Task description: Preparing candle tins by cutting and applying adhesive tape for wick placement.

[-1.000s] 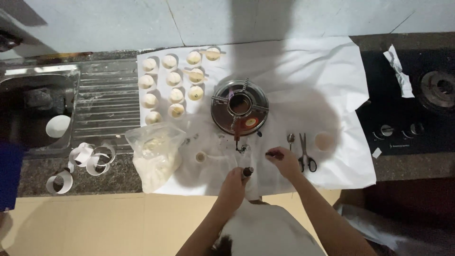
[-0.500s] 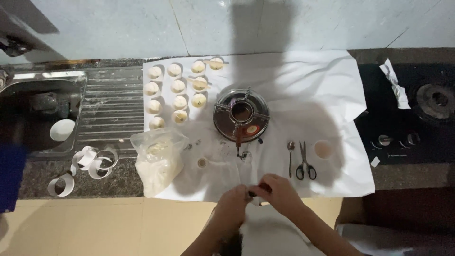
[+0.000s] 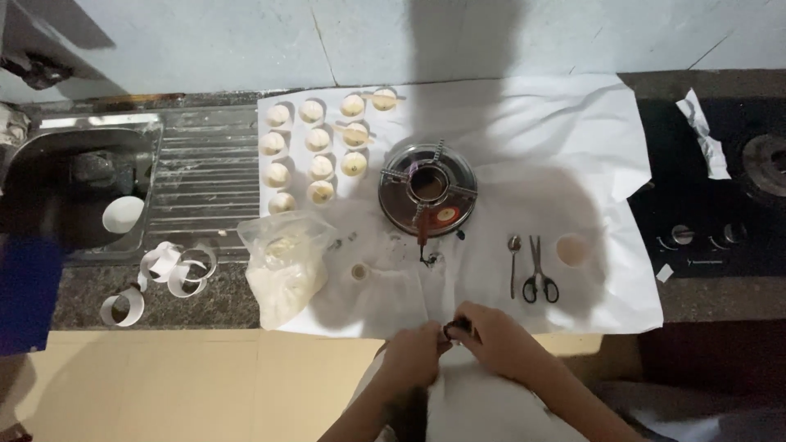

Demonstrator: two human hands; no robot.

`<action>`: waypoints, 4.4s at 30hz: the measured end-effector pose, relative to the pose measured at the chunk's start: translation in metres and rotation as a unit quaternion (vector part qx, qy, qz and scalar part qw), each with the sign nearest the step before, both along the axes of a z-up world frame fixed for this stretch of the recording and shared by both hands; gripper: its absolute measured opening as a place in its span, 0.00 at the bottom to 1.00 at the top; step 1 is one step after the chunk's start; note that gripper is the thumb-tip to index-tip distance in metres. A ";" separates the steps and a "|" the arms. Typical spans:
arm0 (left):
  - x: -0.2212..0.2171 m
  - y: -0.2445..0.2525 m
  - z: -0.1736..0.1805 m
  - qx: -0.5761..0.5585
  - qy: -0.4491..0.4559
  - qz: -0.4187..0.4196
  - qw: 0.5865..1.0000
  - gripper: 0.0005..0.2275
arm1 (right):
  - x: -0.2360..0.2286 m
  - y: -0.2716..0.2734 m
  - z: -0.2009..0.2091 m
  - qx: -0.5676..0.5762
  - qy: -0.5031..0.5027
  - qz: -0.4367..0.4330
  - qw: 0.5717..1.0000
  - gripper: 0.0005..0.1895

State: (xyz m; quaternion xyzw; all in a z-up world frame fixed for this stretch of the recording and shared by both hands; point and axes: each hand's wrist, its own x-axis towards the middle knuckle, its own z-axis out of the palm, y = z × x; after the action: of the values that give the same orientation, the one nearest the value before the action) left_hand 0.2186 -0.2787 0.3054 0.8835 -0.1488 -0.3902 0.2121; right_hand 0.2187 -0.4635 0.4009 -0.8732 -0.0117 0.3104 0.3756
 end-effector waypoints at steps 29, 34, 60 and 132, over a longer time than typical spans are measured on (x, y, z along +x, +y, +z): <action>0.004 0.009 0.044 -0.150 0.070 0.146 0.975 0.26 | 0.000 -0.043 -0.153 -0.088 0.051 -0.146 0.984 0.25; -0.015 0.027 0.011 -0.080 0.058 0.150 0.984 0.15 | 0.065 -0.086 -0.221 -0.259 0.160 -0.052 0.951 0.31; -0.018 0.030 0.012 -0.029 0.070 0.186 0.980 0.12 | 0.011 -0.144 -0.239 -0.349 0.063 -0.318 0.879 0.32; 0.023 0.016 0.287 -0.349 -0.289 0.183 0.873 0.26 | -0.061 -0.072 0.162 0.168 -0.008 0.018 0.986 0.12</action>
State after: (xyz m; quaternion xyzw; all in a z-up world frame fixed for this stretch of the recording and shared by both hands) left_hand 0.2414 -0.2629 0.5928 0.8370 -0.1652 0.0054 0.5217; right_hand 0.1577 -0.5351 0.5627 -0.8000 -0.0825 0.3036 0.5109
